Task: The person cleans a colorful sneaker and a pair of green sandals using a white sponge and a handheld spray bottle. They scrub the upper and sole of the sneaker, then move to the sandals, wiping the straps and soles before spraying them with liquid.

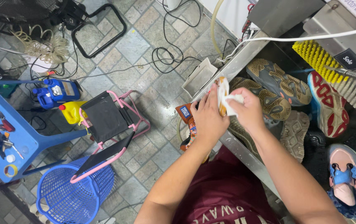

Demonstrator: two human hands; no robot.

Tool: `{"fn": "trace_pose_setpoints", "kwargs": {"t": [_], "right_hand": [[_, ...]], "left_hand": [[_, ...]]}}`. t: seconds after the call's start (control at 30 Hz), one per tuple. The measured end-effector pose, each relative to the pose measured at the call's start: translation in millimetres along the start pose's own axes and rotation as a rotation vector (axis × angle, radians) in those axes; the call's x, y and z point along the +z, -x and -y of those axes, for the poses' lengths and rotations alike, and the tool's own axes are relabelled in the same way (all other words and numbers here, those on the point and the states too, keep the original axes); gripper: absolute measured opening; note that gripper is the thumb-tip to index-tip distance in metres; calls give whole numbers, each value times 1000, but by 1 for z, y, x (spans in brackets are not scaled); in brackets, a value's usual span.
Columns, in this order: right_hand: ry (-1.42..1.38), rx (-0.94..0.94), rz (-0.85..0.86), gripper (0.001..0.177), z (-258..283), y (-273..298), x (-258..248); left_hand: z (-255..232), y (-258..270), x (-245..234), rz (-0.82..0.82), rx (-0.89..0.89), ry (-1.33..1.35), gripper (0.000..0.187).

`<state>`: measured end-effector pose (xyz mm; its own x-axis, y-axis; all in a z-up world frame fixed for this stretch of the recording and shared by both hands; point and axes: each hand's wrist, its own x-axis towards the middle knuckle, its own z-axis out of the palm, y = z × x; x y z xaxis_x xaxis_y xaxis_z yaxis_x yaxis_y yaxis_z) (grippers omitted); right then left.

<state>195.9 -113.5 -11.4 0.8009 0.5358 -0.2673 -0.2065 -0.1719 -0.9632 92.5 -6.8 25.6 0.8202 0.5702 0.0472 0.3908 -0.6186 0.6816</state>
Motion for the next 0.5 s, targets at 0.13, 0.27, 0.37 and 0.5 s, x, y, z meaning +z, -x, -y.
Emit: {"fn": "trace_pose_setpoints", "kwargs": {"t": [0.13,0.27,0.37,0.5], "right_hand": [[110,-42,-4,13,4,3,2],[66,-53,-70,13,4,-27,7],[-86,14,-73,10,1,-32,9],[114,-45,6,11,3,1,1]], "left_hand": [[-3,3,0,-2,-1,-22,100],[-2,-1,0,10,-16,-12,99],[-2,1,2,22,-28,-9,97],[0,0,3,8,-23,-22,98]]}}
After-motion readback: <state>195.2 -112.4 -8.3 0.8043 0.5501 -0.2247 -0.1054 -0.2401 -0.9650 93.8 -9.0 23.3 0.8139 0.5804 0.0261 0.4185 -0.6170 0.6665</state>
